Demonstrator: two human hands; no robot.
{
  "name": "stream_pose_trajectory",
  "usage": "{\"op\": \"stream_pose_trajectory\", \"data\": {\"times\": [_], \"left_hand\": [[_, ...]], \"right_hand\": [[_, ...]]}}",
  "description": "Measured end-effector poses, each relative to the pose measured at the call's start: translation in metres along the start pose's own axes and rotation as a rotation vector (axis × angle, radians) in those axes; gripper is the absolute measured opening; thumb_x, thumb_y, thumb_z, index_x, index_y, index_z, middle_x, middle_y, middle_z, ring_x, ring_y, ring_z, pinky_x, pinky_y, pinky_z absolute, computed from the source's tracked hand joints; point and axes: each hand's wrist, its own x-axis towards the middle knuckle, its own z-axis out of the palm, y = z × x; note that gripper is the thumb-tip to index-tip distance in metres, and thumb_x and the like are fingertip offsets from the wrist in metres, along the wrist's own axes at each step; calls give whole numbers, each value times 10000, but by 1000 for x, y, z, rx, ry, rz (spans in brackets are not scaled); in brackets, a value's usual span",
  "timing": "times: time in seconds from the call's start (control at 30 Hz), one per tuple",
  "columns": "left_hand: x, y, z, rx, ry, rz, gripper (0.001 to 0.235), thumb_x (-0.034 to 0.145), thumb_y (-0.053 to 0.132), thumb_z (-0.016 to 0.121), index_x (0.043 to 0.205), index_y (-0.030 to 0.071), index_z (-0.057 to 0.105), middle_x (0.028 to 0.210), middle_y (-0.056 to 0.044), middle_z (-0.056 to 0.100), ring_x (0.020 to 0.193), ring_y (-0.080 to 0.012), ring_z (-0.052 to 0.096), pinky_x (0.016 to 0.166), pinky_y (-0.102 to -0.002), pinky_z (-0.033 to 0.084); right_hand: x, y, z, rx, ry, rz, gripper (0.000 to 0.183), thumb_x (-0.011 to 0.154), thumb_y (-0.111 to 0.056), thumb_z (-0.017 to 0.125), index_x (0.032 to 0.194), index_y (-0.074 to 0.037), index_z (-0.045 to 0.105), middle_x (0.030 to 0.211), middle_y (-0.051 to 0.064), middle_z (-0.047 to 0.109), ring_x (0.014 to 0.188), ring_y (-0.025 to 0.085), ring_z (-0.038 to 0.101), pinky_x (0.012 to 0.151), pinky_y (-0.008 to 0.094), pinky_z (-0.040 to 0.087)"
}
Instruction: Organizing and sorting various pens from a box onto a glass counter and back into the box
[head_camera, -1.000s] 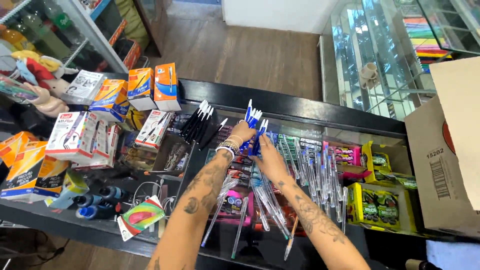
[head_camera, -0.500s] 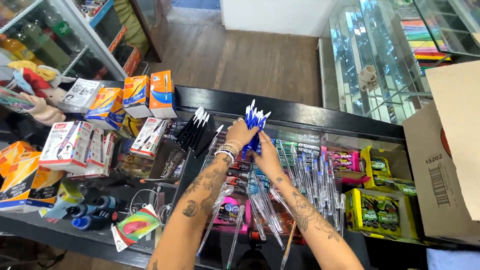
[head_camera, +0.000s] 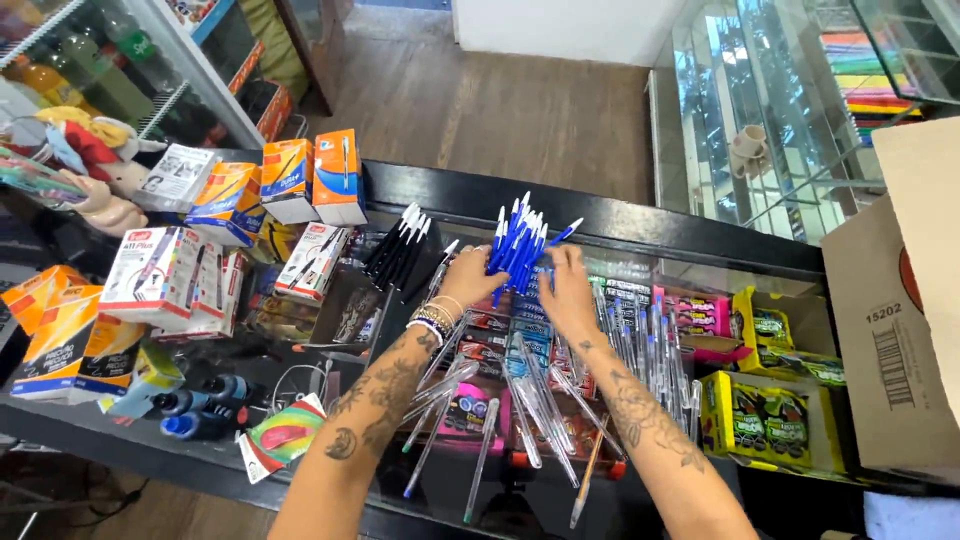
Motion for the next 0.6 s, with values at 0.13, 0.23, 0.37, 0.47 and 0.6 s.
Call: {"op": "stream_pose_trajectory", "data": {"times": [0.13, 0.23, 0.37, 0.47, 0.6], "left_hand": [[-24, 16, -10, 81, -68, 115, 1019, 807, 347, 918, 1599, -84, 441, 1453, -341, 598, 1410, -540, 557, 1237, -665, 365], [-51, 20, -15, 64, -9, 209, 1045, 806, 284, 921, 1624, -94, 393, 1510, -342, 563, 1417, -536, 533, 1242, -619, 383], [-100, 16, -30, 33, 192, 326, 729, 898, 168, 832, 1522, -69, 537, 1471, -294, 620, 1375, -478, 579, 1203, -552, 416], [-126, -11, -45, 213, 321, 220, 509, 924, 155, 763, 1398, 14, 643, 1354, -232, 663, 1293, -441, 618, 1140, -532, 457], [-127, -70, -32, 373, 309, 69, 497, 971, 258, 714, 1424, 73, 628, 1348, -145, 648, 1260, -359, 640, 1094, -466, 499]], "right_hand": [[11, 27, 6, -320, -44, -126, 554, 1106, -280, 594, 1601, -44, 519, 1570, 260, 490, 1546, 488, 371, 1261, 615, 285], [7, 30, 5, -338, -123, -110, 533, 1168, -345, 489, 1642, -101, 483, 1643, 243, 462, 1602, 471, 297, 1303, 642, 146], [0, 10, -9, -390, -186, -111, 577, 1172, -364, 427, 1724, -220, 338, 1658, 213, 447, 1614, 462, 269, 1298, 680, 154], [6, 14, -9, -377, -217, -88, 534, 1173, -424, 419, 1684, -268, 422, 1656, 176, 463, 1615, 458, 267, 1294, 703, 123], [12, 29, -1, -390, -229, -84, 506, 1171, -475, 427, 1631, -276, 496, 1651, 145, 479, 1614, 437, 281, 1299, 695, 145]]}}
